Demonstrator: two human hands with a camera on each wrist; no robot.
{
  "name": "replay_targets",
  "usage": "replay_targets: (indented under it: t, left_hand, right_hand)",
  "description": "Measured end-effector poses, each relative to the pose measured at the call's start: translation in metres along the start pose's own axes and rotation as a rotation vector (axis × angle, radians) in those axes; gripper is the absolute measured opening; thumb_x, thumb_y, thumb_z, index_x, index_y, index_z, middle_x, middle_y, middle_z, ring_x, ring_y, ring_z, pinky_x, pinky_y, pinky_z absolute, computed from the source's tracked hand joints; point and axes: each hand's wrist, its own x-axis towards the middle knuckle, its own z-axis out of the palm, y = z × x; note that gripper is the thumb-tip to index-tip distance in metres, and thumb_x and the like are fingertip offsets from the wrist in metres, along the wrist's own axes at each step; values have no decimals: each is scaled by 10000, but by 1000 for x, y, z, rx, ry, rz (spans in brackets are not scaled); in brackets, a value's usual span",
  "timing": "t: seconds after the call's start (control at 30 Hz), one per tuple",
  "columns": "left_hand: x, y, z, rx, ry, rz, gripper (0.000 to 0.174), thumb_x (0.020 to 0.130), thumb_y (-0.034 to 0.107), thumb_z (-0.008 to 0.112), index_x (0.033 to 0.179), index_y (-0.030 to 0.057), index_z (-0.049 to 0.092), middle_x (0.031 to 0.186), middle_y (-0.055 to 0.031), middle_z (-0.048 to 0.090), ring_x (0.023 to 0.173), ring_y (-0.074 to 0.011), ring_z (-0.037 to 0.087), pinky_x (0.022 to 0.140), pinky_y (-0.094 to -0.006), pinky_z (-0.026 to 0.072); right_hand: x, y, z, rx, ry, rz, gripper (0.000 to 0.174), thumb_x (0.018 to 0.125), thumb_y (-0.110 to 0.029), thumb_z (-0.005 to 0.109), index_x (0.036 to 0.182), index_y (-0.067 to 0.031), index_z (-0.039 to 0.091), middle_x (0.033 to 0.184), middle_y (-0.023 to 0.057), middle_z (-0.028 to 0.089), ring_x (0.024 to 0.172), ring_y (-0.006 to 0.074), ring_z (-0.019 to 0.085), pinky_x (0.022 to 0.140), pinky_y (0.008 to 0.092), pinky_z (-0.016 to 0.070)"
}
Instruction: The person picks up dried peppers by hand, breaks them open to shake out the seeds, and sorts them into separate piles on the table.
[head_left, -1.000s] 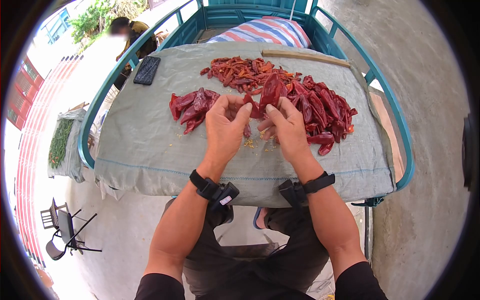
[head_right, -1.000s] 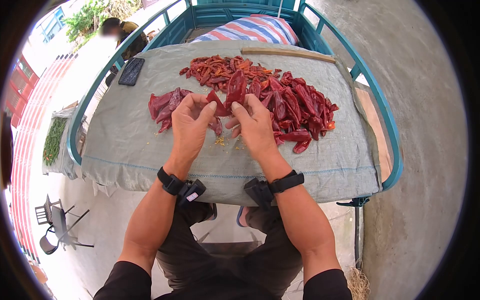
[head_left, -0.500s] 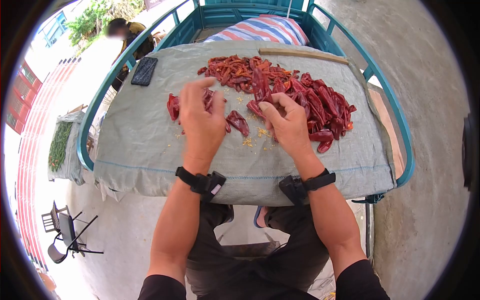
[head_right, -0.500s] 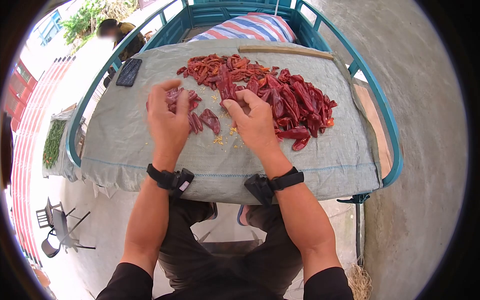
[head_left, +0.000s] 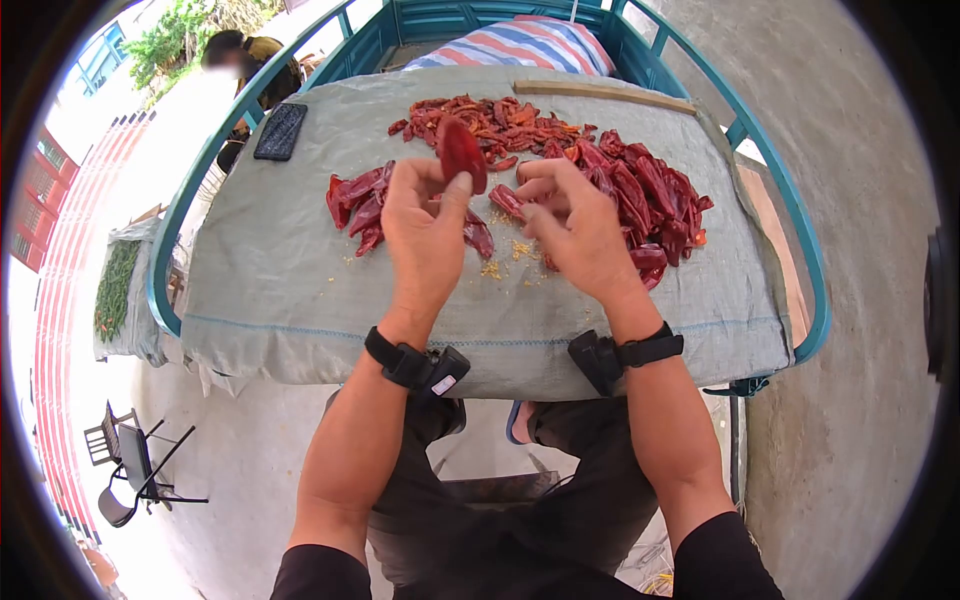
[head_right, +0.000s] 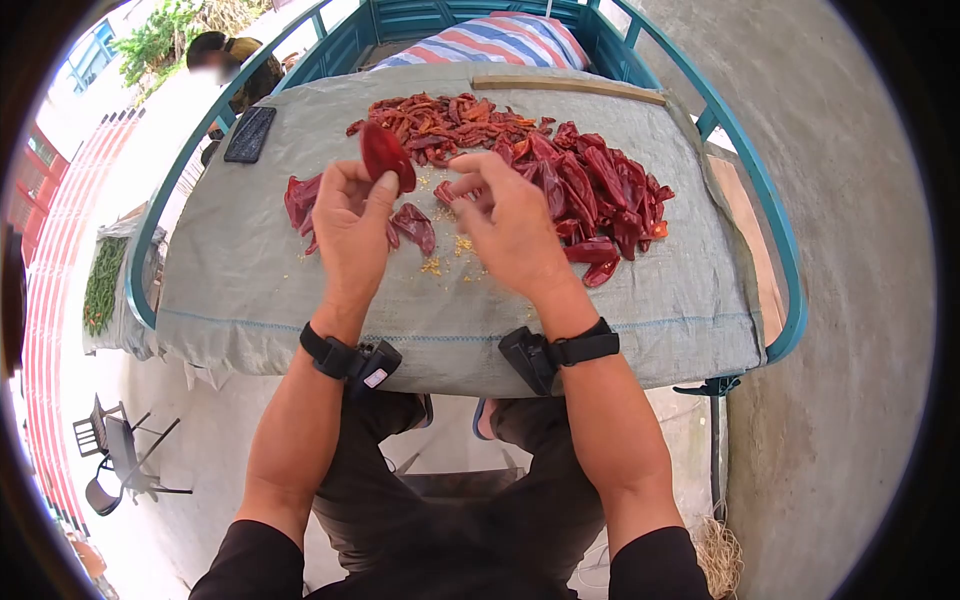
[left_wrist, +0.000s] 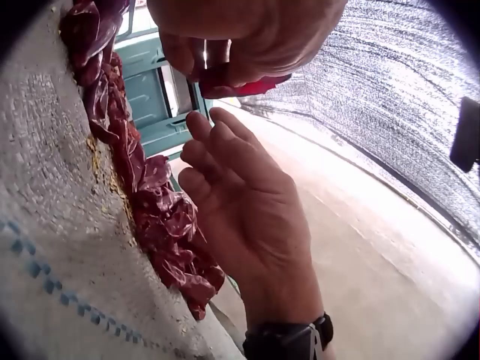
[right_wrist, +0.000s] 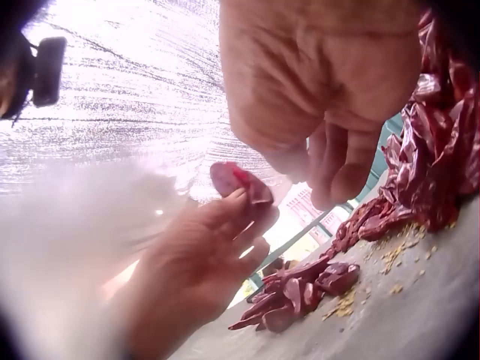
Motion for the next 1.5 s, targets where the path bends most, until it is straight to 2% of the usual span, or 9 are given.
replay_targets:
  t: [0.17,0.37,0.4,0.6,0.7,1.0,1.1,1.3,1.5]
  left_hand:
    - [12,3,-14,-65,151,-38,157,1095,63,730,1163,15,596,1060,-46,723,912,-73,675,792,-243,562]
    - [18,5,-18,-99,178,-19,264,1110,36,686,1312,-4,522,1112,-113,743,953,-110,722,813,-266,618]
    - [18,6,-18,-95,165,-26,284,1110,31,681,1333,0,508,1116,-121,744,956,-117,727,811,-272,628]
    - [14,9,-14,-103,112,-60,336,1109,13,661,1390,14,477,1111,-132,740,951,-134,741,795,-298,669]
    - [13,6,-15,-98,99,-61,330,1107,6,656,1387,12,479,1102,-126,736,948,-134,740,799,-298,669]
    - [13,4,-18,-66,80,-66,284,1097,4,664,1338,-15,516,1092,-123,746,951,-140,748,794,-293,638]
    - [13,4,-18,-63,67,-70,295,1093,-1,665,1347,-23,518,1092,-125,750,949,-140,750,803,-291,636]
    - [10,-5,-18,62,-81,-118,370,1077,-15,668,1412,-30,510,1189,-142,746,993,-161,763,842,-306,646]
    - [-2,2,0,58,-156,-209,367,1053,-39,676,1383,-36,515,1130,-142,749,909,-173,781,818,-305,653]
  right_hand:
    - [6,7,-23,-332,169,-86,308,972,24,715,1272,-38,690,1051,156,768,882,307,760,830,412,610]
    - [-4,16,-1,-592,35,-278,293,969,-70,741,1260,-69,708,1232,168,711,1166,381,700,959,469,584]
    - [-6,17,4,-592,-47,-228,314,958,-123,756,1268,-95,719,1326,166,679,1313,385,623,1050,487,542]
    - [-22,16,42,-804,-121,-448,371,925,-246,812,1275,-136,756,1396,192,649,1422,429,525,1186,592,398]
    - [-27,18,44,-850,-181,-436,343,921,-296,817,1222,-137,777,1369,212,662,1402,433,539,1207,592,364]
    - [-17,24,28,-919,-233,-369,193,926,-148,737,1115,-125,765,1048,102,753,1121,303,675,1095,488,420]
    - [-12,25,26,-858,-151,-267,168,935,-108,712,1101,-107,734,1038,124,740,1110,336,674,1016,482,490]
    - [-3,11,15,-501,123,-210,147,964,16,665,1101,-36,661,998,172,723,906,392,709,792,476,585]
    - [-1,0,11,18,256,65,146,994,31,683,1117,-18,620,934,71,708,810,175,701,750,352,578]
